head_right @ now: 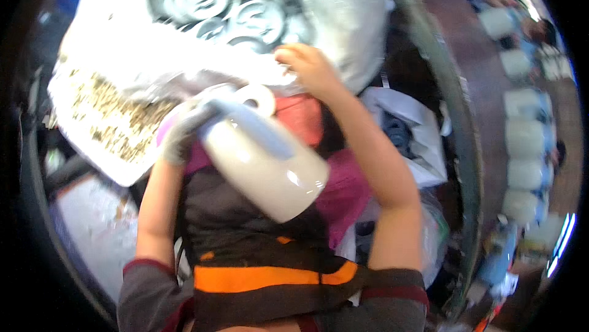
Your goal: The person sits on the floor and repeatedly assembles white plastic containers by inserting a small white stick into the body and screwing on a grey lid. The person handles the containers one at a time, placing the finished units on a nearby table.
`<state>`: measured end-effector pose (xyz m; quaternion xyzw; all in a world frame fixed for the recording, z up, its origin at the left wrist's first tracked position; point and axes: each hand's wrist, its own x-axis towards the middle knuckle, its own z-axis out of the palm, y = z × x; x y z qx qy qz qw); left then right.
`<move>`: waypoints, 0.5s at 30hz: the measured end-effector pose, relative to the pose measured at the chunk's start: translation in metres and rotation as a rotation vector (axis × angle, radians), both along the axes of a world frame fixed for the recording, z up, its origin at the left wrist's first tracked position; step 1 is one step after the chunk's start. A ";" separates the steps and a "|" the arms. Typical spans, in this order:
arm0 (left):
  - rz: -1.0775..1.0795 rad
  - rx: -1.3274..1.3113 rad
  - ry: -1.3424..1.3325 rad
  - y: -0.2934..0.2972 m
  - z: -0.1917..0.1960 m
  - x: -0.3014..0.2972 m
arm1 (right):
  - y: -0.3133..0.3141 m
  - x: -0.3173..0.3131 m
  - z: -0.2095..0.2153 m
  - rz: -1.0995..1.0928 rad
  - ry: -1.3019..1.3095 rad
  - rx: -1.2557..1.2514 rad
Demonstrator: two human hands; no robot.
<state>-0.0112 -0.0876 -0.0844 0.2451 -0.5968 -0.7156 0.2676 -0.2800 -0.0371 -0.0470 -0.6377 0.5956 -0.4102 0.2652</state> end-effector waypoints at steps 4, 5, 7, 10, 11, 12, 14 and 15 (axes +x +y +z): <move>0.305 0.563 0.542 -0.003 -0.007 0.046 | -0.108 0.013 -0.071 -0.016 0.371 0.226; 0.381 0.495 0.557 -0.018 -0.031 0.054 | -0.115 0.016 -0.084 -0.059 0.448 0.180; 0.493 0.275 0.402 -0.047 -0.063 0.060 | -0.123 0.024 -0.088 -0.114 0.533 0.252; 0.534 0.363 0.637 -0.044 -0.043 0.024 | -0.114 0.002 -0.115 -0.226 0.666 -0.057; 0.578 0.518 0.708 -0.049 -0.041 0.030 | -0.118 0.016 -0.098 -0.232 0.534 -0.004; 0.654 0.445 0.634 -0.050 -0.040 0.032 | -0.118 0.026 -0.078 -0.234 0.407 0.053; 0.761 0.374 0.508 -0.047 -0.037 0.040 | -0.101 0.041 -0.030 -0.232 0.168 0.190; 0.772 0.390 0.472 -0.046 -0.035 0.040 | -0.086 0.041 -0.027 -0.145 0.182 -0.028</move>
